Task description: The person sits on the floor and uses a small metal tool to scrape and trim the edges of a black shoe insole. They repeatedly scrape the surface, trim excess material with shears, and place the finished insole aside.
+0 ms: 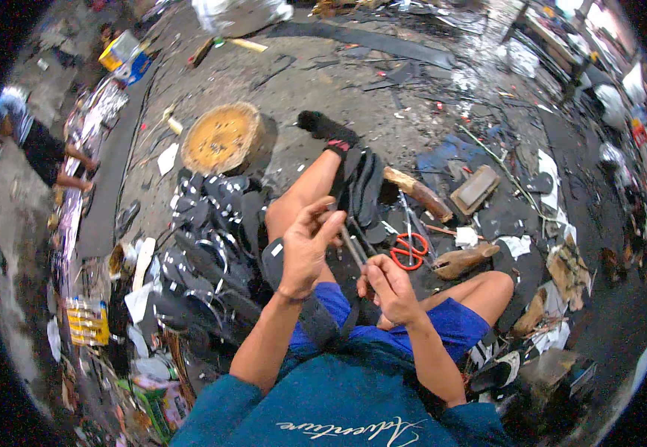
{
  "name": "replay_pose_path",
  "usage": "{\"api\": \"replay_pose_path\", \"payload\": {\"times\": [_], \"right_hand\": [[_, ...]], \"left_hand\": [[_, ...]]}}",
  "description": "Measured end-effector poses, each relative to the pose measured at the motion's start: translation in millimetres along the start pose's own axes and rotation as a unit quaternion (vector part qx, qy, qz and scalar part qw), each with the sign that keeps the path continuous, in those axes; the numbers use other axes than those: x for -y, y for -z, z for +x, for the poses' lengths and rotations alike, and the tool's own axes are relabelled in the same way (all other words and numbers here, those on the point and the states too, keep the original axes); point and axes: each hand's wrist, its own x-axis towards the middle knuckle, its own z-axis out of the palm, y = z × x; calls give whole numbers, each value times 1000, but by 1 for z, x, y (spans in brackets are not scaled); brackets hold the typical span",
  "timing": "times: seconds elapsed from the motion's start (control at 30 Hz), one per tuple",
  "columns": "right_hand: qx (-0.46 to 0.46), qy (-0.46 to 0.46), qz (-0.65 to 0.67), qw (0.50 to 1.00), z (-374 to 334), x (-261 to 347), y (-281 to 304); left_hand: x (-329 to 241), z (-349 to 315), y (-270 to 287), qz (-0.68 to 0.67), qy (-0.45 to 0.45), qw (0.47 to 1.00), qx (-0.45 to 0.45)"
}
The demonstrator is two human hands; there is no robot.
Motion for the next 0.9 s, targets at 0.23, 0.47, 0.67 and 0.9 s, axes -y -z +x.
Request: {"api": "replay_pose_path", "payload": {"times": [0.23, 0.47, 0.67, 0.9], "right_hand": [[-189, 38, -88, 977, -2, -2, -5], [-124, 22, -158, 979, 2, 4, -8], [-117, 101, -249, 956, 10, 12, -20], [-173, 264, -362, 877, 28, 7, -36]], "left_hand": [[23, -30, -8, 5, 16, 1000, 22], [21, -32, 5, 11, -33, 999, 7], [15, -38, 4, 40, -62, 997, -31], [12, -48, -3, 204, -163, 961, -91]]}}
